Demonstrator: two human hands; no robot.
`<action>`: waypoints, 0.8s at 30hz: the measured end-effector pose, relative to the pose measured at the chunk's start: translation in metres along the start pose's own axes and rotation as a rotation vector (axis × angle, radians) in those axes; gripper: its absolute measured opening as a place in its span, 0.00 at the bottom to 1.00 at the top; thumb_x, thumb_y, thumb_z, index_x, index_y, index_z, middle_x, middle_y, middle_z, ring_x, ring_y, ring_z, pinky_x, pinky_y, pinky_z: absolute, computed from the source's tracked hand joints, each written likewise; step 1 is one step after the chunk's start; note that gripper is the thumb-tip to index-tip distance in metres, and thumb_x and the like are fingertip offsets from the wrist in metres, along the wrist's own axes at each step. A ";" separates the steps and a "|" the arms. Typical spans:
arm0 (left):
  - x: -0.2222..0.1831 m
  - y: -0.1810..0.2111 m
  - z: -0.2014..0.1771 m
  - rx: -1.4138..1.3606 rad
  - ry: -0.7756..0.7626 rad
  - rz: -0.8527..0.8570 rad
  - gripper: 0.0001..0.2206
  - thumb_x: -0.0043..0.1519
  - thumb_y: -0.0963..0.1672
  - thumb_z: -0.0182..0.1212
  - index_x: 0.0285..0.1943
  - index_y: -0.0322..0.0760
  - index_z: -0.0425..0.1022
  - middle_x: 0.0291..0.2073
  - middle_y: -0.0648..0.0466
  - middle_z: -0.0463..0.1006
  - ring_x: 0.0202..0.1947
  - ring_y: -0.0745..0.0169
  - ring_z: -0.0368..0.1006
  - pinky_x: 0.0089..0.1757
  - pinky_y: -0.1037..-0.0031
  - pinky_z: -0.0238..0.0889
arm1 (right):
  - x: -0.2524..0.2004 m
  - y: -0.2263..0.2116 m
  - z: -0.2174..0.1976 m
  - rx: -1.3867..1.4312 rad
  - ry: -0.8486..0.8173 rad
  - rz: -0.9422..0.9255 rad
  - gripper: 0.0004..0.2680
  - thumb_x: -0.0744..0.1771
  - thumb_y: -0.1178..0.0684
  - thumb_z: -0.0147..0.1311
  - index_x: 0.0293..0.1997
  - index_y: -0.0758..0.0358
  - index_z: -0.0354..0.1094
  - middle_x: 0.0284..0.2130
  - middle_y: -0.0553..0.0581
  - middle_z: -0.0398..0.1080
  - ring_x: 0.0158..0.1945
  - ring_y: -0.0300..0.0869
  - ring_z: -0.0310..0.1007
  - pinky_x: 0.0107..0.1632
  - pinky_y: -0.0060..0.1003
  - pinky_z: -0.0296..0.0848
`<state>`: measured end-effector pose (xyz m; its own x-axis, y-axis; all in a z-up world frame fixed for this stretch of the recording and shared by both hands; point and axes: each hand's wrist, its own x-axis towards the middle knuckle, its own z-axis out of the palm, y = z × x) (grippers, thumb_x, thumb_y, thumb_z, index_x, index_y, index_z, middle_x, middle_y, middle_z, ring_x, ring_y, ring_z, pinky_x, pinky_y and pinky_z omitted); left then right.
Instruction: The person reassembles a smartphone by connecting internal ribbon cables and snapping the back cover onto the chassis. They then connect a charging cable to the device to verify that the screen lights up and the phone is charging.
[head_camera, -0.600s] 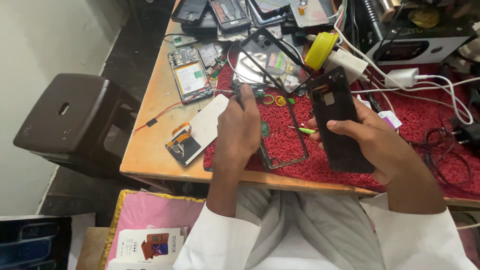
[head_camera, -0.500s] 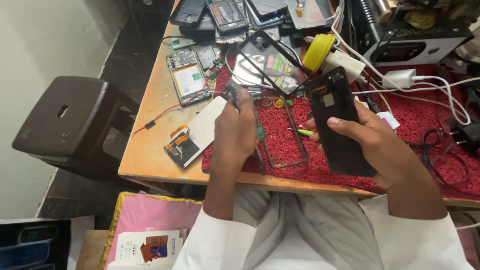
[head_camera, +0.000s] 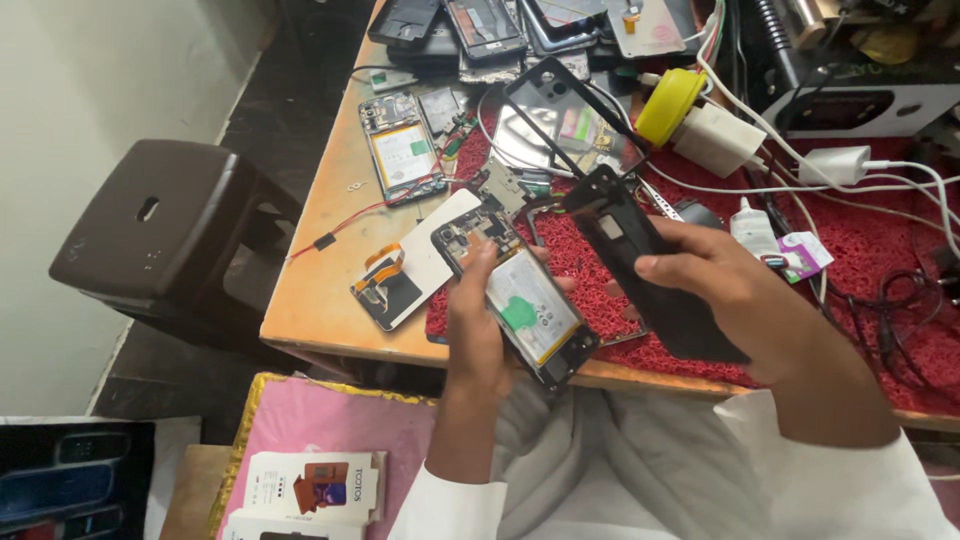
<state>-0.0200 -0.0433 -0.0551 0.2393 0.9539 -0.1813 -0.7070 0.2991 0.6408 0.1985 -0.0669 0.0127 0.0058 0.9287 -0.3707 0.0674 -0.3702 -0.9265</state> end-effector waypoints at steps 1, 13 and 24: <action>-0.002 0.000 0.000 -0.064 -0.020 -0.031 0.23 0.69 0.51 0.45 0.54 0.25 0.72 0.37 0.41 0.79 0.33 0.51 0.82 0.35 0.62 0.79 | 0.005 0.000 0.000 -0.024 -0.001 0.000 0.17 0.65 0.54 0.54 0.62 0.62 0.73 0.36 0.55 0.73 0.34 0.38 0.72 0.32 0.34 0.71; 0.005 0.012 0.002 0.339 0.130 0.017 0.12 0.64 0.46 0.57 0.46 0.32 0.72 0.34 0.49 0.79 0.26 0.57 0.79 0.28 0.67 0.75 | 0.032 -0.004 -0.022 -0.104 0.075 -0.006 0.12 0.66 0.56 0.48 0.54 0.66 0.73 0.32 0.56 0.77 0.29 0.40 0.75 0.30 0.37 0.74; 0.008 0.020 0.016 0.639 0.152 0.000 0.13 0.63 0.48 0.59 0.38 0.33 0.74 0.22 0.54 0.73 0.21 0.62 0.77 0.25 0.71 0.70 | 0.035 0.002 -0.024 0.001 0.257 0.099 0.16 0.67 0.55 0.50 0.62 0.59 0.69 0.40 0.53 0.77 0.35 0.39 0.77 0.35 0.38 0.77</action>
<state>-0.0214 -0.0298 -0.0316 0.1089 0.9609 -0.2546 -0.1616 0.2698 0.9493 0.2231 -0.0342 -0.0004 0.2658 0.8622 -0.4312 0.0531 -0.4597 -0.8865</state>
